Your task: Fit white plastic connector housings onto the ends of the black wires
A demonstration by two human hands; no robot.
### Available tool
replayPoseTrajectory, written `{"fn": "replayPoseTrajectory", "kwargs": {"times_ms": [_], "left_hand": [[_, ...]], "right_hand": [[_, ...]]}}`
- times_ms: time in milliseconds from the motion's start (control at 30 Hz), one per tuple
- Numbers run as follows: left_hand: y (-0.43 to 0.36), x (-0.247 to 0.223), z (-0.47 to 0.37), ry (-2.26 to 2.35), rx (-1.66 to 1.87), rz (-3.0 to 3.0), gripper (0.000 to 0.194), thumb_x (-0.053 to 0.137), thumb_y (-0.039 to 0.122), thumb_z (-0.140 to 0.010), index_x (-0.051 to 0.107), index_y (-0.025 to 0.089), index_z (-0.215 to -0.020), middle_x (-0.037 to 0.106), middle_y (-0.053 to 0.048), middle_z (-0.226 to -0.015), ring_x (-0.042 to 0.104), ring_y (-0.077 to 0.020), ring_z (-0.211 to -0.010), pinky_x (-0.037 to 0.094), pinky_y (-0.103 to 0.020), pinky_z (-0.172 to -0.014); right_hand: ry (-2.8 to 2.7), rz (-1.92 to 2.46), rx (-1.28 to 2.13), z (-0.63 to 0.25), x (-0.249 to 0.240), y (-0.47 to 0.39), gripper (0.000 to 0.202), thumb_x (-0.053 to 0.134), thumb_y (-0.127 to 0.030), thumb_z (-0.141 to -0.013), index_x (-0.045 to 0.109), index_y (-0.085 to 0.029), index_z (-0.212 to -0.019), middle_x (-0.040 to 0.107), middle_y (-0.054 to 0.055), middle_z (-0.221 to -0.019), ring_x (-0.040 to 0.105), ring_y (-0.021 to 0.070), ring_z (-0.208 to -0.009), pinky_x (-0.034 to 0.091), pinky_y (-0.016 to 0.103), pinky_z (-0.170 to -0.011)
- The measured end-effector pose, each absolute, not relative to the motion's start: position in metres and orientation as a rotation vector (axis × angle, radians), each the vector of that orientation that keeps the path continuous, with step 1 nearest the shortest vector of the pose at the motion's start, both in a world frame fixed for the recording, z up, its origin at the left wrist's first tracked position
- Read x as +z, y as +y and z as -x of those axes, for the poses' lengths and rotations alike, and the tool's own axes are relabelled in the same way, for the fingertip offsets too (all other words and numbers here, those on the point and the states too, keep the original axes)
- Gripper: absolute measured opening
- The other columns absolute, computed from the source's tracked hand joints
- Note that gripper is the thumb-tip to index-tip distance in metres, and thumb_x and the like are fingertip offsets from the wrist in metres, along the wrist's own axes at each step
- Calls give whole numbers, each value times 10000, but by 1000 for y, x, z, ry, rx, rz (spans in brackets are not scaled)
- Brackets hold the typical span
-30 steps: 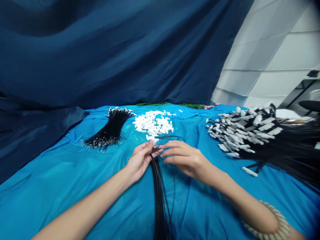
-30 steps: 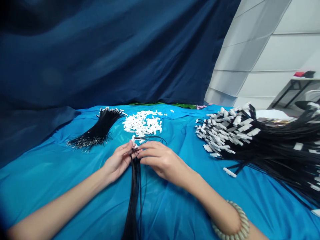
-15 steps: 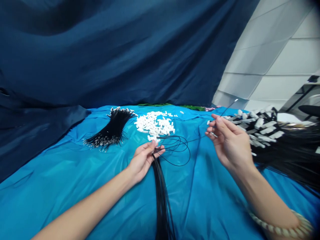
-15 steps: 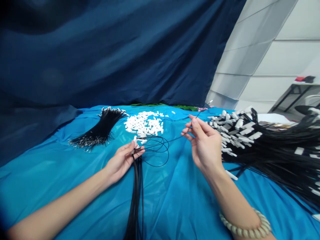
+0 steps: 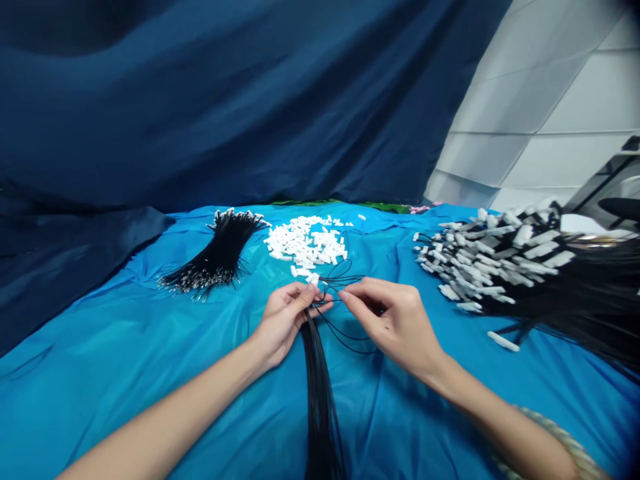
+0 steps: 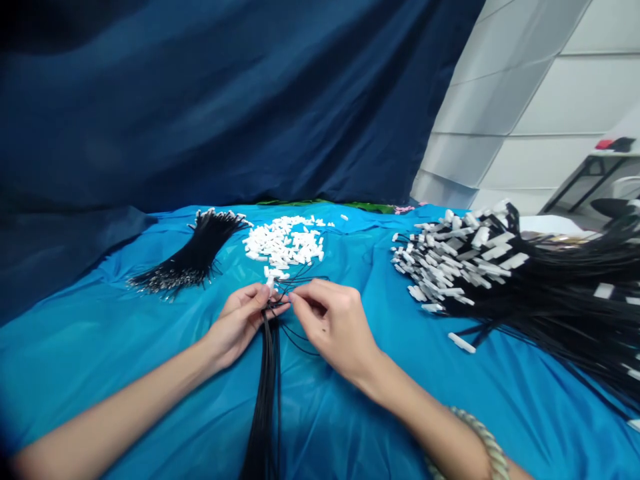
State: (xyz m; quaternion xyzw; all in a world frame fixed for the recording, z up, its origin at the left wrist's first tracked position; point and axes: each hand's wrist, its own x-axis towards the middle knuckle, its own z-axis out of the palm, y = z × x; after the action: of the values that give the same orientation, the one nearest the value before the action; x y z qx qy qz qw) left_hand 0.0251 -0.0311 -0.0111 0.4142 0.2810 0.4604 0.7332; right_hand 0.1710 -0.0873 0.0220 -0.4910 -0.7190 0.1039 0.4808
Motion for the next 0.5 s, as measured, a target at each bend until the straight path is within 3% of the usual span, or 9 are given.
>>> {"fn": "replayPoseTrajectory", "kwargs": {"times_ms": [500], "left_hand": [[-35, -8, -25, 613, 996, -945, 136, 634, 238, -664, 604, 106, -670, 625, -38, -693, 594, -146, -753, 464, -349, -820]], "right_hand": [[-1782, 1207, 266, -172, 16, -81, 150, 485, -169, -793, 613, -152, -718, 562, 0, -615, 479, 90, -546, 344, 205, -496]]}}
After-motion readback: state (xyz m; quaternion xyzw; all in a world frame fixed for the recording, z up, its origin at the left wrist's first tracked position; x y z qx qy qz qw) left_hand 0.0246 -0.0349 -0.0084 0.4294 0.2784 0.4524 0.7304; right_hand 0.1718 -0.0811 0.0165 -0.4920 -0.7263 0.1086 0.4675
